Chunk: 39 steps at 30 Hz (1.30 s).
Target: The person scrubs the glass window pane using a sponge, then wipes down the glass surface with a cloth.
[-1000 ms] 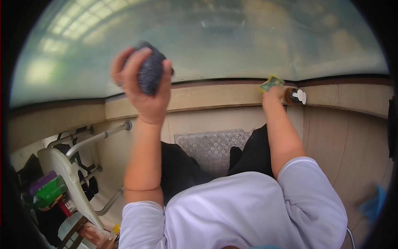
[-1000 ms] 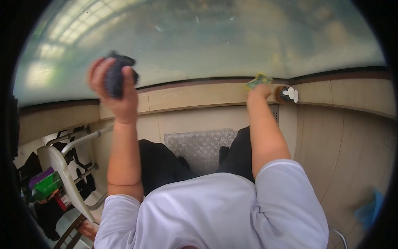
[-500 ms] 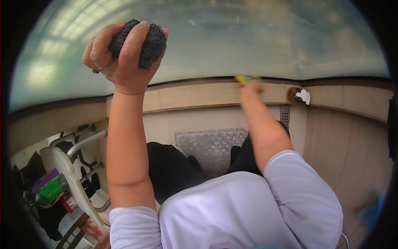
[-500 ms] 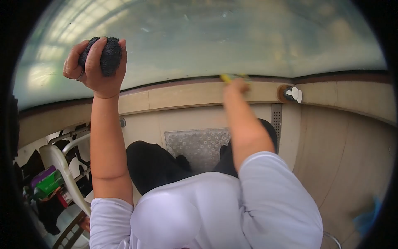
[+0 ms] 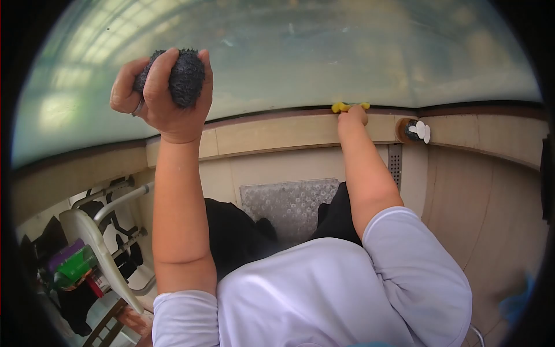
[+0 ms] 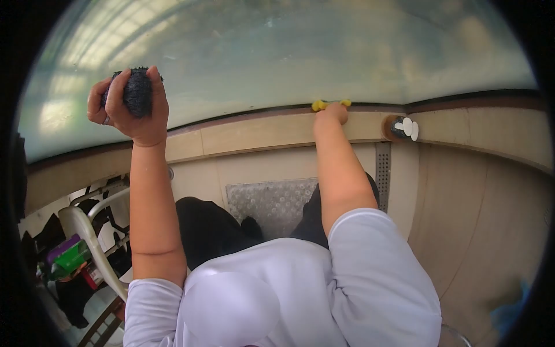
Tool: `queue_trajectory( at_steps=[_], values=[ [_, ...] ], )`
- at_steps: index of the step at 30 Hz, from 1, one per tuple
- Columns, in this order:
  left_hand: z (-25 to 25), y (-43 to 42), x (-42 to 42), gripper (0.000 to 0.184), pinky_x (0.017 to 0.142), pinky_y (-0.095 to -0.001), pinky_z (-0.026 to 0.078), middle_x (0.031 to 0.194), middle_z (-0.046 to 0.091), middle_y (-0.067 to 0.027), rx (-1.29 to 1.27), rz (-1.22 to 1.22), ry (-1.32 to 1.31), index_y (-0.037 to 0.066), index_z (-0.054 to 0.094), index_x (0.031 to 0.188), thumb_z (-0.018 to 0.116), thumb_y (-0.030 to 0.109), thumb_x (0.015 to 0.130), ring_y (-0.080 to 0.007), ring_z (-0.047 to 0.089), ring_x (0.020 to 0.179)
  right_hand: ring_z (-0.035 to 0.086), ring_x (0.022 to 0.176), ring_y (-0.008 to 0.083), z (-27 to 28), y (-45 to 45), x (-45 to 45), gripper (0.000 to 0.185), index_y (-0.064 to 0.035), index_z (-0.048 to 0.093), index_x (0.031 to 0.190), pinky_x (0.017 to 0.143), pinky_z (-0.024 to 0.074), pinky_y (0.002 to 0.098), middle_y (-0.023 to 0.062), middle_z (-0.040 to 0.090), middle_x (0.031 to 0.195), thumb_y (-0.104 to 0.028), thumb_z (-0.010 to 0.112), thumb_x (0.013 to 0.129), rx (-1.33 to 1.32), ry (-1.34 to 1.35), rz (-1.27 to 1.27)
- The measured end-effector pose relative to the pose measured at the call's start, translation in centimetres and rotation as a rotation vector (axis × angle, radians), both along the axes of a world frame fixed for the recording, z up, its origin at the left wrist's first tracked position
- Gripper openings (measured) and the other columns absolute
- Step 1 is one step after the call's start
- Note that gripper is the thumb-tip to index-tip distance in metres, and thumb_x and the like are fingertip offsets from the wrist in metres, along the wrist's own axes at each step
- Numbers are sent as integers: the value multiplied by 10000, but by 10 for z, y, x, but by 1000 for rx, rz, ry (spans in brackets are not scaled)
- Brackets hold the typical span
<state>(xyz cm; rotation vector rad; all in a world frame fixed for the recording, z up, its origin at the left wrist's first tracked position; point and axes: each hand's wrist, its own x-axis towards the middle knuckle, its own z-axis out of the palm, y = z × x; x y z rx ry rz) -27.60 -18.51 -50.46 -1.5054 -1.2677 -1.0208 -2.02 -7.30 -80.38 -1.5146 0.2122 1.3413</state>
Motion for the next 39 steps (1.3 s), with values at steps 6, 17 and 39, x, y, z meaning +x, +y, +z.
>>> queue_trajectory(
  at_steps=[6,17,39],
  values=[
    [-5,3,0,445,708,-299,352,996,396,-78,22,2,-2,175,552,961,794,222,591,-202,384,933,537,907,236,21,-51,-77,236,2,433,1080,790,483,388,120,485,1069,-9,436,844,33,321,324],
    [-7,1,12,419,777,-295,356,1001,401,-94,-28,77,-21,122,506,982,771,187,664,-212,365,971,526,948,204,-23,-43,-68,221,-7,462,1072,799,461,335,117,504,1066,-65,438,860,144,-135,290],
    [-13,2,12,444,729,-320,349,988,374,-77,-39,20,-93,191,562,949,805,204,578,-219,371,920,543,875,210,27,-49,-77,183,2,478,1057,731,497,331,89,523,990,-36,442,881,-2,103,285]
  ],
)
